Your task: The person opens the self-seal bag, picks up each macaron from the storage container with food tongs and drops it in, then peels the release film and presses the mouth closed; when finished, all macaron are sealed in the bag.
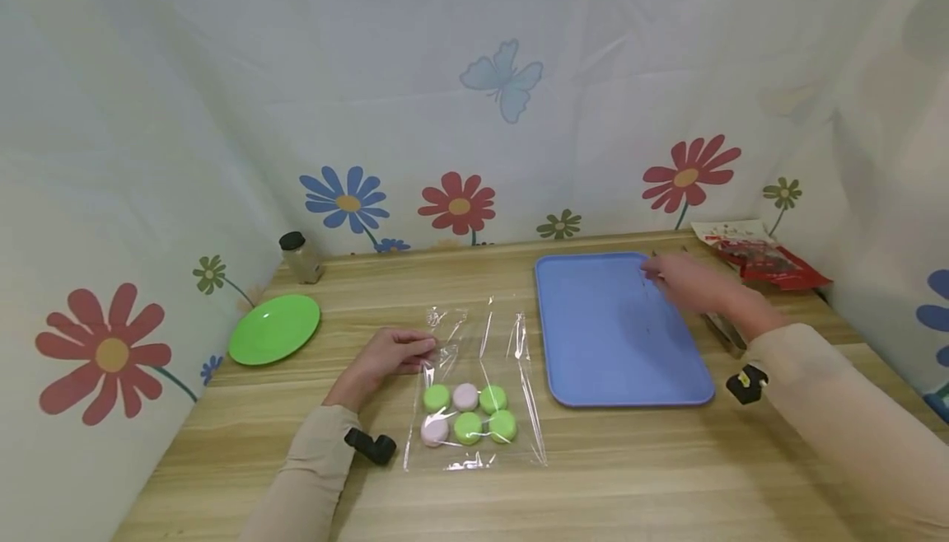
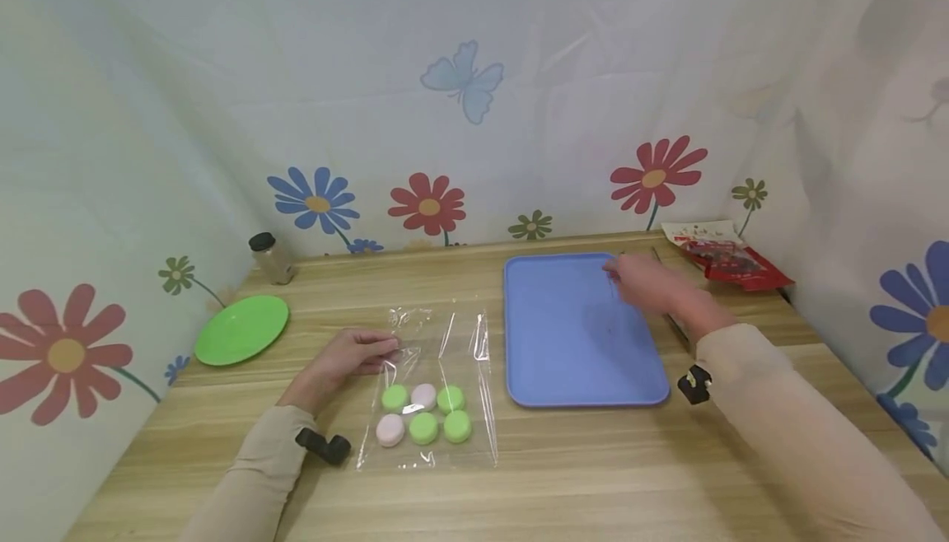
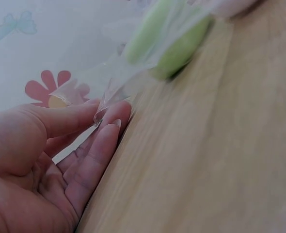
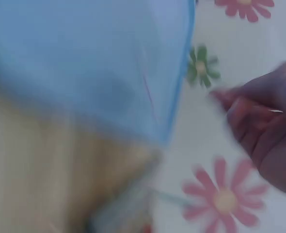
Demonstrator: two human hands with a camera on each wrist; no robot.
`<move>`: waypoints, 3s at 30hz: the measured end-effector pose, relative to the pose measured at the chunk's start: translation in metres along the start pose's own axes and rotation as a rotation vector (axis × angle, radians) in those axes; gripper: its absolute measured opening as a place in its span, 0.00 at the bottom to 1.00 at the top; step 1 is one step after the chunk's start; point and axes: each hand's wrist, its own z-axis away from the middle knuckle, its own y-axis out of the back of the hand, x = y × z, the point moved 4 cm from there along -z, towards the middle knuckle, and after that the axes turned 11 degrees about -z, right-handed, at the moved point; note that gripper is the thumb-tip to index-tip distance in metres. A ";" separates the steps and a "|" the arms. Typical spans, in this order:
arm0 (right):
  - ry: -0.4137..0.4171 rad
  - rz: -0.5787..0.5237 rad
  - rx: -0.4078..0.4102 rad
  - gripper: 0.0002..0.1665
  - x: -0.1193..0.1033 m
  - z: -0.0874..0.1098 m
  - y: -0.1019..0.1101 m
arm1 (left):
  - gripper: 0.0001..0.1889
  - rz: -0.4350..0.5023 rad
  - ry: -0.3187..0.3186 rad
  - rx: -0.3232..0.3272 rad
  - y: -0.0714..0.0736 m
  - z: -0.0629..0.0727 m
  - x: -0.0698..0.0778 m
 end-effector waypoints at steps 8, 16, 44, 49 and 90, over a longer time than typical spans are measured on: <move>-0.247 -1.055 0.173 0.28 -0.047 -0.048 -0.084 | 0.19 0.020 -0.014 -0.042 0.005 0.000 -0.005; -0.337 -1.023 0.012 0.24 -0.087 -0.076 -0.126 | 0.10 0.197 -0.052 -0.104 0.012 -0.002 -0.005; -0.321 -1.230 0.052 0.26 -0.069 -0.080 -0.132 | 0.18 0.314 -0.177 0.169 0.010 -0.001 0.017; -0.295 -1.285 0.049 0.26 -0.071 -0.079 -0.131 | 0.17 0.320 -0.179 0.174 0.012 -0.001 0.016; -0.272 -0.979 0.060 0.27 -0.079 -0.076 -0.126 | 0.29 -0.085 -0.084 0.181 0.025 0.005 0.025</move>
